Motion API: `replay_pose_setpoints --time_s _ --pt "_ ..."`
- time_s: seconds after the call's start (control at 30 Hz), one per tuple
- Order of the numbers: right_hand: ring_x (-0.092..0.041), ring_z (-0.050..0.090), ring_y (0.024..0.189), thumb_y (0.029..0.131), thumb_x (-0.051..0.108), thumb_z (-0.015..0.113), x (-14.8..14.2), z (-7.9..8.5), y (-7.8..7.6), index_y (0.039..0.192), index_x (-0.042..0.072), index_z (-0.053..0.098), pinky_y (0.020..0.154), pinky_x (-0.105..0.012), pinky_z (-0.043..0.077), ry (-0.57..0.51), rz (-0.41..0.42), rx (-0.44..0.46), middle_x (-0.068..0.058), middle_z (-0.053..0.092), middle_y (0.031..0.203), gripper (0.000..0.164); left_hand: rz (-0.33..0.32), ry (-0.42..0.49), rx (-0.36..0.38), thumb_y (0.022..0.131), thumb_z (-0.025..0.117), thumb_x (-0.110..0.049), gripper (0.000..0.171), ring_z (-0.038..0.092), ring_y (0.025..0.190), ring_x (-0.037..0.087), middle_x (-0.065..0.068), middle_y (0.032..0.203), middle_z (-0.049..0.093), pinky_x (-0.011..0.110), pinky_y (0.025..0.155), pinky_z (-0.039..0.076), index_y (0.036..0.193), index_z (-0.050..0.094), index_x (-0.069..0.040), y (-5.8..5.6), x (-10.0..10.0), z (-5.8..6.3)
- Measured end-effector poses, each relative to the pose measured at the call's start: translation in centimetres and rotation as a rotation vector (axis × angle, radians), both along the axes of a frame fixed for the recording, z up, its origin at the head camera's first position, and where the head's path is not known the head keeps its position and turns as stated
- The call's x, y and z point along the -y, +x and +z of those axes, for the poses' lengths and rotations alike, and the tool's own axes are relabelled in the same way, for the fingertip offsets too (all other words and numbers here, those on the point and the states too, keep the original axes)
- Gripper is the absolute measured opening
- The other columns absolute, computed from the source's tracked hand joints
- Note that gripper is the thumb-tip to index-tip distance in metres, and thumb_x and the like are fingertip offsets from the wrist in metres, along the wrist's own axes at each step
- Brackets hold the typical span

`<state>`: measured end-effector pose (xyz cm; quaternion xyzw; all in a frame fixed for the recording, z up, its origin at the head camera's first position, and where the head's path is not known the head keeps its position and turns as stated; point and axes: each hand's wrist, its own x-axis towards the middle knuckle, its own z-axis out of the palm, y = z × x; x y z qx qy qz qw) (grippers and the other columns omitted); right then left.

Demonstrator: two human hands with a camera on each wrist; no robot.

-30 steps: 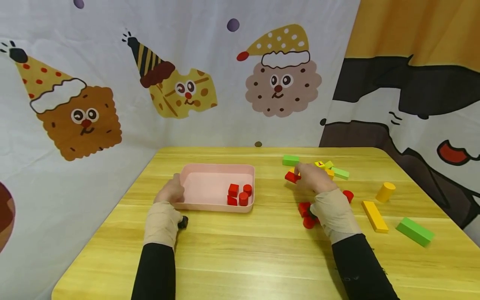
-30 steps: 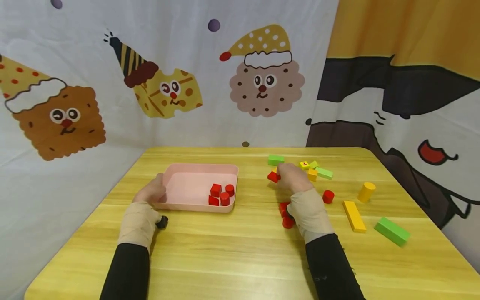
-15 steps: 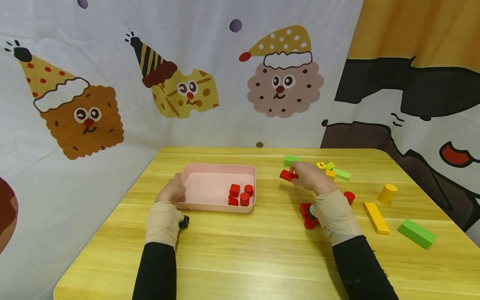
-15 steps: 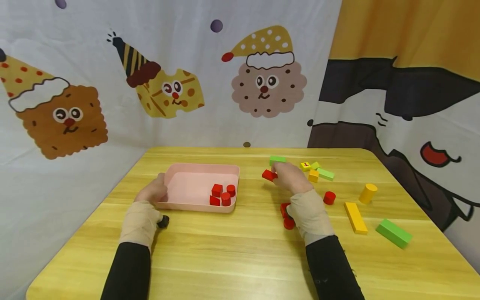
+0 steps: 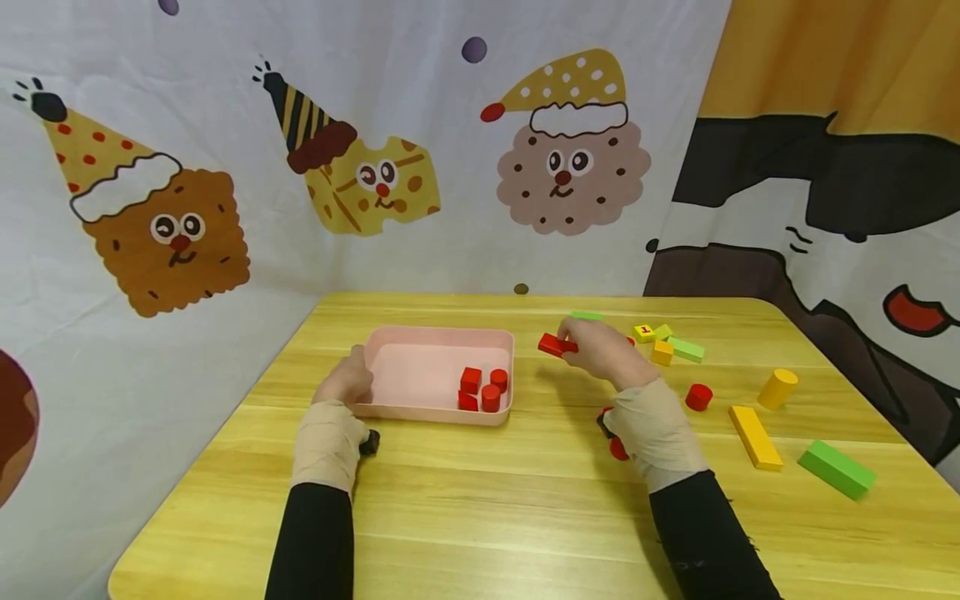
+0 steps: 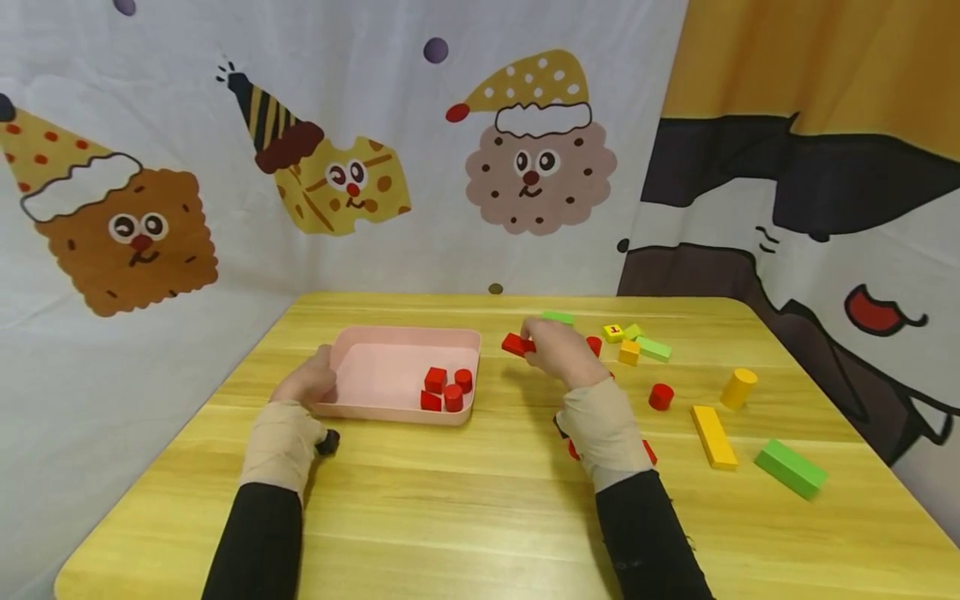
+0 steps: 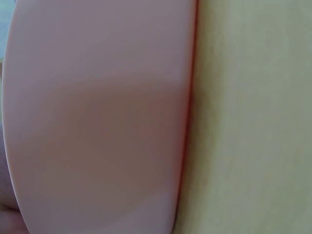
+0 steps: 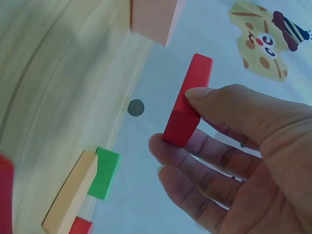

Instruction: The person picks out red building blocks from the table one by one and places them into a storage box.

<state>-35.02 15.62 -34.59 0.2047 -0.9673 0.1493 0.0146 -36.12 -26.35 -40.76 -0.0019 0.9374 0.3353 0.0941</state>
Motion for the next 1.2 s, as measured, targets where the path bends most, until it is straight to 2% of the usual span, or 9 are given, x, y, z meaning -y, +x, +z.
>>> replay_pose_setpoints --time_s 0.2,0.37,0.5,0.67,0.9,1.2 --pt "-0.032 0.063 0.099 0.096 0.008 0.075 1.4 -0.2 -0.3 0.123 0.000 0.065 0.092 -0.049 0.053 -0.012 -0.001 -0.010 -0.016 0.069 0.116 0.030 0.011 -0.009 0.005 0.089 0.040 0.011 0.066 0.058 0.099 0.040 0.025 0.097 0.059 0.047 0.095 0.045 0.151 0.019 0.012 -0.1 -0.1 0.0" --pt "-0.031 0.063 0.099 0.096 0.007 0.075 2.5 -0.3 -0.5 0.123 0.000 0.065 0.091 -0.048 0.054 -0.026 0.005 -0.012 -0.015 0.068 0.116 0.030 0.021 -0.017 0.014 0.090 0.040 0.011 0.066 0.059 0.092 0.037 0.022 0.091 0.059 0.045 0.092 0.045 0.152 0.019 0.012 0.0 0.1 0.4" --pt "-0.031 0.063 0.100 0.096 0.006 0.075 3.2 -0.3 -0.5 0.122 0.001 0.065 0.091 -0.048 0.053 -0.039 0.001 -0.030 -0.014 0.069 0.115 0.029 0.019 -0.024 0.011 0.090 0.041 0.011 0.066 0.058 0.090 0.036 0.023 0.096 0.058 0.044 0.089 0.046 0.152 0.019 0.013 -0.1 0.2 0.4" --pt "-0.031 0.064 0.100 0.095 0.006 0.076 4.4 -0.5 -0.6 0.120 0.001 0.066 0.091 -0.046 0.054 -0.045 0.015 -0.086 -0.015 0.070 0.115 0.028 0.024 -0.024 0.009 0.090 0.042 0.010 0.068 0.058 0.096 0.038 0.025 0.100 0.059 0.045 0.091 0.046 0.153 0.018 0.011 -0.1 0.0 0.1" --pt "-0.030 0.065 0.101 0.096 0.007 0.076 6.1 -1.3 -0.5 0.117 0.003 0.067 0.091 -0.045 0.055 -0.035 0.027 -0.062 -0.013 0.070 0.114 0.023 0.025 -0.010 0.007 0.093 0.040 0.008 0.065 0.053 0.111 0.042 0.034 0.128 0.050 0.048 0.100 0.043 0.153 0.018 0.012 0.0 -0.3 -0.3" --pt "-0.030 0.064 0.109 0.098 0.007 0.073 7.8 -2.0 -1.0 0.121 0.006 0.065 0.098 -0.046 0.053 -0.078 0.001 -0.059 -0.012 0.068 0.122 0.024 0.028 -0.025 -0.005 0.091 0.042 0.009 0.066 0.056 0.106 0.041 0.033 0.121 0.053 0.047 0.097 0.044 0.153 0.018 0.013 0.0 -0.1 -0.1"
